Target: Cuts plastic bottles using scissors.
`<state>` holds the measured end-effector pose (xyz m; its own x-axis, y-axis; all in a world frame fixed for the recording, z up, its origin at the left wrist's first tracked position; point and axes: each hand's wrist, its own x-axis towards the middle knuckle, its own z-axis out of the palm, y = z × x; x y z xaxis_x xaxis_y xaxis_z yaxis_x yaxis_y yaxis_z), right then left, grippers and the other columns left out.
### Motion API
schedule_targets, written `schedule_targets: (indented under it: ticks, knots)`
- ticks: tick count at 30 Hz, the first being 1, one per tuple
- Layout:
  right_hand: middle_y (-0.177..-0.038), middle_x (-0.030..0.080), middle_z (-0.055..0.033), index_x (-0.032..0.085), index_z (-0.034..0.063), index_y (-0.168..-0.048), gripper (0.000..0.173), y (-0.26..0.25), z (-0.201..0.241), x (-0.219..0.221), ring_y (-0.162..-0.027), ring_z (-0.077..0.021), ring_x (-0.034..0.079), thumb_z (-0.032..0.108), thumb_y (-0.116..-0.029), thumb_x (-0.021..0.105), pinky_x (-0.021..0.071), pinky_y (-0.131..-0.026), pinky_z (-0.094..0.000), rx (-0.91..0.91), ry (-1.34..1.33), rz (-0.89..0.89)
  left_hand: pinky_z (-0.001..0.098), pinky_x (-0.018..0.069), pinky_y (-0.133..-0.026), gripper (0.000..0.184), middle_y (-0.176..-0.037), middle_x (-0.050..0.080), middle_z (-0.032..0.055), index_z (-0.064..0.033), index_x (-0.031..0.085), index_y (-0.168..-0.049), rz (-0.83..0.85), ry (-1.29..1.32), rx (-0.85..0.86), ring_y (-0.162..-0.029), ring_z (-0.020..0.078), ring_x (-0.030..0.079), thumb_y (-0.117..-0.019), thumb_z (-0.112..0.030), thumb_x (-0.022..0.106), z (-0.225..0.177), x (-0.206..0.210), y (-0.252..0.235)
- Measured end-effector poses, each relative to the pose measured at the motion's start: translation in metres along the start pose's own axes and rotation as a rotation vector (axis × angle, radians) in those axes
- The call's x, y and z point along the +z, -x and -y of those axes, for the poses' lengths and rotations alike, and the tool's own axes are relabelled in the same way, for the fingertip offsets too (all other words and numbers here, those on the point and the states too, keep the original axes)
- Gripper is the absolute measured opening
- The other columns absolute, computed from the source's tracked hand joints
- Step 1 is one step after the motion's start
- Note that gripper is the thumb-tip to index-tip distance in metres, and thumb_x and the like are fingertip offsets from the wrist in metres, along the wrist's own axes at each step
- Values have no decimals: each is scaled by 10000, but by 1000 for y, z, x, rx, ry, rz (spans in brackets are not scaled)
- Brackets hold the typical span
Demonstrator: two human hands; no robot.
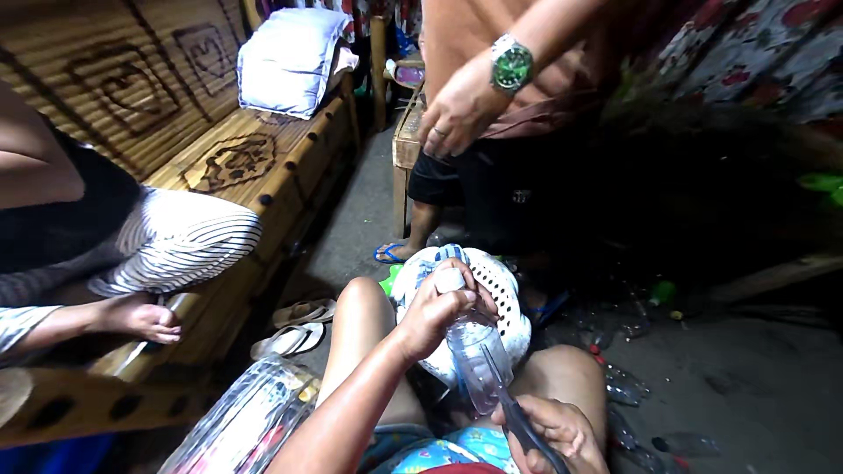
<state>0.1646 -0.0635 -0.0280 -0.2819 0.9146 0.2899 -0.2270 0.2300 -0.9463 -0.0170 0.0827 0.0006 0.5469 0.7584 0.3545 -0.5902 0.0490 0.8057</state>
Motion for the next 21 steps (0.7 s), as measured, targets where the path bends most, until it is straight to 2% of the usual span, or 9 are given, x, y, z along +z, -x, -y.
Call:
schedule_targets:
  ticks: [6, 15, 21]
  knots:
    - [-810, 737, 81, 725, 141, -1180, 420, -2, -3, 1, -666, 53, 638, 472, -922, 711, 523, -617, -122, 46, -47, -13, 342, 597, -824, 114, -906, 721, 7, -136, 498, -1029, 40, -38, 3, -861, 145, 719, -916, -121, 495, 1, 6, 1]
    - [-837, 755, 81, 739, 145, -1207, 328, 2, 2, 5, -700, 52, 663, 337, -942, 722, 554, -672, -126, 28, -63, -63, 336, 597, -813, 109, -913, 723, 8, -149, 496, -1031, 31, 7, 8, -856, 147, 721, -924, -146, 512, 4, 3, 3]
    - [-834, 755, 96, 747, 163, -1200, 298, 3, 6, 7, -698, 66, 662, 319, -949, 716, 558, -663, -122, 4, 15, -92, 347, 594, -811, 104, -911, 724, 21, -144, 497, -1036, 2, 27, 17, -851, 157, 720, -933, -139, 504, 7, 1, 5]
